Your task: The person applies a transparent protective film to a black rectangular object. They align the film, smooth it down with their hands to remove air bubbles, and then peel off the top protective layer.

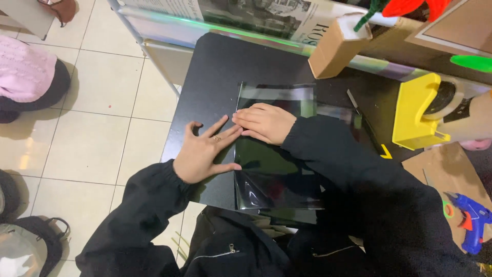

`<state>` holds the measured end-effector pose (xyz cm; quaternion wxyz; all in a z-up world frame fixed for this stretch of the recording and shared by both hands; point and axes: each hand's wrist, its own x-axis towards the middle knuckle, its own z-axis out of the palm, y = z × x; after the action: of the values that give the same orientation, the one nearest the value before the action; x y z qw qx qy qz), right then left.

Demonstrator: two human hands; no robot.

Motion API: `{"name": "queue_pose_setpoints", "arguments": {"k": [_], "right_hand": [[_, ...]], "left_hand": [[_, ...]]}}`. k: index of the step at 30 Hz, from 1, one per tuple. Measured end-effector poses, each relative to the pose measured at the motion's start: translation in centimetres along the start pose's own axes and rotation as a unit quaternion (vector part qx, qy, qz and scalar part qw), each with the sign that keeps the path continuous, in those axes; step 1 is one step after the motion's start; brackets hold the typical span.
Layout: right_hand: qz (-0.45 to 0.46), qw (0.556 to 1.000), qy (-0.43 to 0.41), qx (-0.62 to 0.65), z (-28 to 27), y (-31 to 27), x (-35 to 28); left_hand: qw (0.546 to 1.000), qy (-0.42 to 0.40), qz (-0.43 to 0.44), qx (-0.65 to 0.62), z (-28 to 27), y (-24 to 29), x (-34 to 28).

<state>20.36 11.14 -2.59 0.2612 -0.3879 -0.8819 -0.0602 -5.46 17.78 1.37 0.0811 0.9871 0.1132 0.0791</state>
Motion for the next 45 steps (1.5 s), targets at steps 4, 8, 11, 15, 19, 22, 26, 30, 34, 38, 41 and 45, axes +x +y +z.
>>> {"name": "queue_pose_setpoints", "arguments": {"k": [4,8,11,15,19,22,26,30,34,38,41,45], "right_hand": [[-0.016,0.999,-0.006,-0.052,0.1,1.0,-0.1],[-0.005,0.991,-0.020,-0.129,-0.5,2.4,-0.3],[0.012,0.990,-0.033,-0.133,-0.7,2.9,-0.1],[0.052,0.990,-0.035,-0.129,-0.1,4.6,-0.2],[0.063,0.988,-0.041,-0.137,-0.2,5.4,0.1],[0.095,0.988,-0.051,-0.111,-0.6,5.2,0.2],[0.121,0.985,-0.079,-0.099,-0.6,4.8,0.2],[0.126,0.985,-0.080,-0.092,-0.3,4.8,0.0],[0.115,0.988,-0.073,-0.078,-0.4,4.8,-0.2],[0.129,0.988,-0.068,-0.057,0.0,5.1,-0.5],[0.127,0.989,-0.059,-0.049,0.2,5.1,-0.3],[0.121,0.990,-0.053,-0.057,0.0,5.0,-0.3]], "left_hand": [[1.000,-0.015,0.001,0.002,-0.4,0.2,-0.1],[1.000,-0.013,0.003,0.005,-0.2,0.1,0.0],[1.000,-0.014,0.003,0.013,-0.2,0.1,-0.2],[1.000,-0.024,0.006,0.016,-0.5,0.2,0.0],[1.000,-0.021,0.005,0.016,-0.3,0.3,-0.1],[1.000,-0.019,0.006,0.022,-0.3,0.3,0.0],[0.998,-0.024,0.009,0.050,-0.4,0.5,0.2],[0.998,-0.048,0.024,0.036,-1.0,-0.5,1.2],[0.998,-0.044,0.026,0.039,-0.6,-2.0,2.9],[1.000,-0.023,0.013,-0.017,-0.5,-3.4,4.6],[0.998,0.018,0.033,0.050,0.3,-4.8,5.2],[0.978,0.066,0.108,0.165,1.4,-4.9,5.6]]}}
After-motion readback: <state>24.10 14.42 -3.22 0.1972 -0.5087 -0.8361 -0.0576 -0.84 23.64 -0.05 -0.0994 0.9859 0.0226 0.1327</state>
